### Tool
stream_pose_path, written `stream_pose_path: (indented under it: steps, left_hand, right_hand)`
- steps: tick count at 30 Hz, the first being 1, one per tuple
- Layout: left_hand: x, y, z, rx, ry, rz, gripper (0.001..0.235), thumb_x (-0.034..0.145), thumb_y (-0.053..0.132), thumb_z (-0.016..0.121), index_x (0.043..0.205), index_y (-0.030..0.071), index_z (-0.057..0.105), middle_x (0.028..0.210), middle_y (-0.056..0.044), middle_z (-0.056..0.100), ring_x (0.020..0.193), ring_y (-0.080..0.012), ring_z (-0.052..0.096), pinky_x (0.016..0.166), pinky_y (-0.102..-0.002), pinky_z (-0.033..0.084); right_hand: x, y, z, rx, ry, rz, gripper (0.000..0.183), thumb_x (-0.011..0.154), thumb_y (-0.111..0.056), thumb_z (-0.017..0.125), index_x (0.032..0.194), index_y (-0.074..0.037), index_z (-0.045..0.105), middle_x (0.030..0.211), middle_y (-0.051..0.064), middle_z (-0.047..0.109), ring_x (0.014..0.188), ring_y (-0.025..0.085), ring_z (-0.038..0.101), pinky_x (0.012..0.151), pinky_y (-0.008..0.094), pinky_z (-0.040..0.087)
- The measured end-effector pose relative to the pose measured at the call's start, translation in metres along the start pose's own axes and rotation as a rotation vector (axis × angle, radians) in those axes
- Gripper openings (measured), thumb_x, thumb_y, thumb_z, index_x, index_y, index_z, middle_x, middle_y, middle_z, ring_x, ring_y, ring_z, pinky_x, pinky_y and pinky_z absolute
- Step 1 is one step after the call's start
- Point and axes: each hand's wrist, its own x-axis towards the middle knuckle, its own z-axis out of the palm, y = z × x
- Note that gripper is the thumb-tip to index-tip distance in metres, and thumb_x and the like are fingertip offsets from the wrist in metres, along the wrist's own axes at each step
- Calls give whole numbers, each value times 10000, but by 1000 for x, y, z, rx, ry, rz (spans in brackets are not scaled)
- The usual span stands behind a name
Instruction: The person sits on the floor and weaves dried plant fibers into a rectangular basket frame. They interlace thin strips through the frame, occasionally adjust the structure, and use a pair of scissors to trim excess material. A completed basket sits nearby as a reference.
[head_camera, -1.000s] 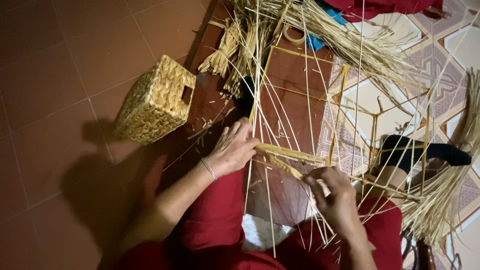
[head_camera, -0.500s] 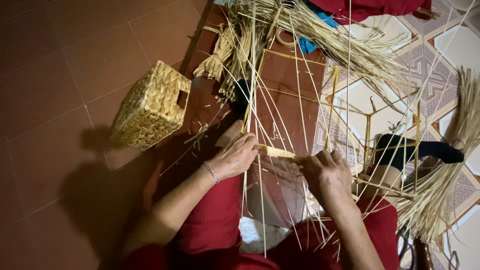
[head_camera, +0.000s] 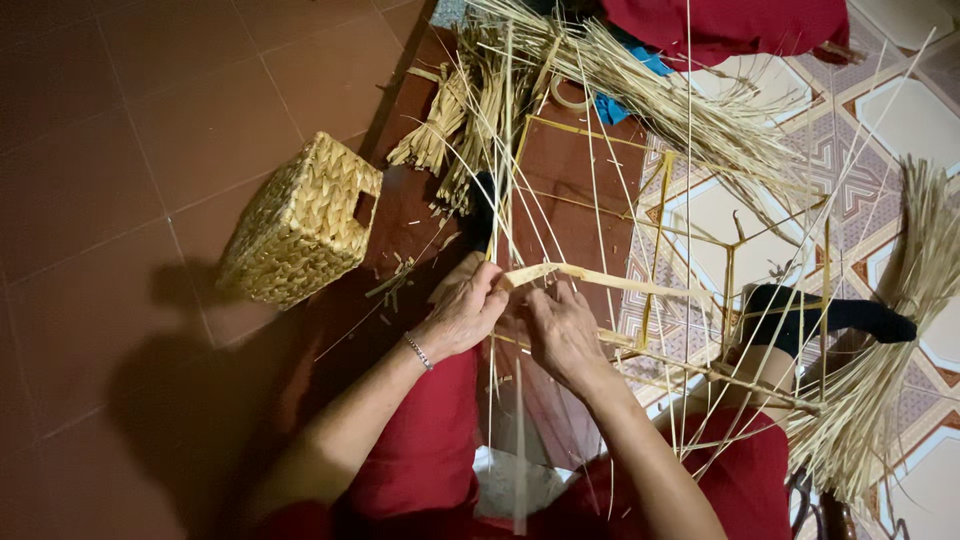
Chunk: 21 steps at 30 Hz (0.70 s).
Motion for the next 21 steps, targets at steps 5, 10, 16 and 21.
stream_pose_path:
  steps: [5,10,16,21]
  left_hand:
    - [1,2,-3,64,203,193,127,962,136,585,1008,41,515,949,-165,607,851,-306,635,730,-462,505]
    - [-2,7,-3,-26,255,176,139,942,107,586,1013,34,492,913,-166,600,848,-324,625,747,-466,504]
    - [-5,3,-1,-201,169,60,165,1000,97,518,1116,36,418,892,-119,686,690,-217,694,612,-390,573]
    - [13,-4,18,-401,185,-95,234,1008,111,529,1145,48,350,827,-93,658,537,-156,650,416,-338,576]
  right_hand:
    - [8,9,12,-117,-51,111,273,794,-255,768,953,-76,638,740,126,693,807,342,636,694,478,467]
    - [22,18,32,-104,-240,443,274,905,-326,755,1042,-96,699,764,210,710,746,376,702,717,500,534]
    - [24,25,27,382,-188,664,174,902,-207,701,1034,-100,739,872,160,769,772,269,757,723,435,589]
    - [15,28,20,1127,-219,1033,93,968,-30,592,956,-32,684,977,110,766,861,220,763,801,381,658]
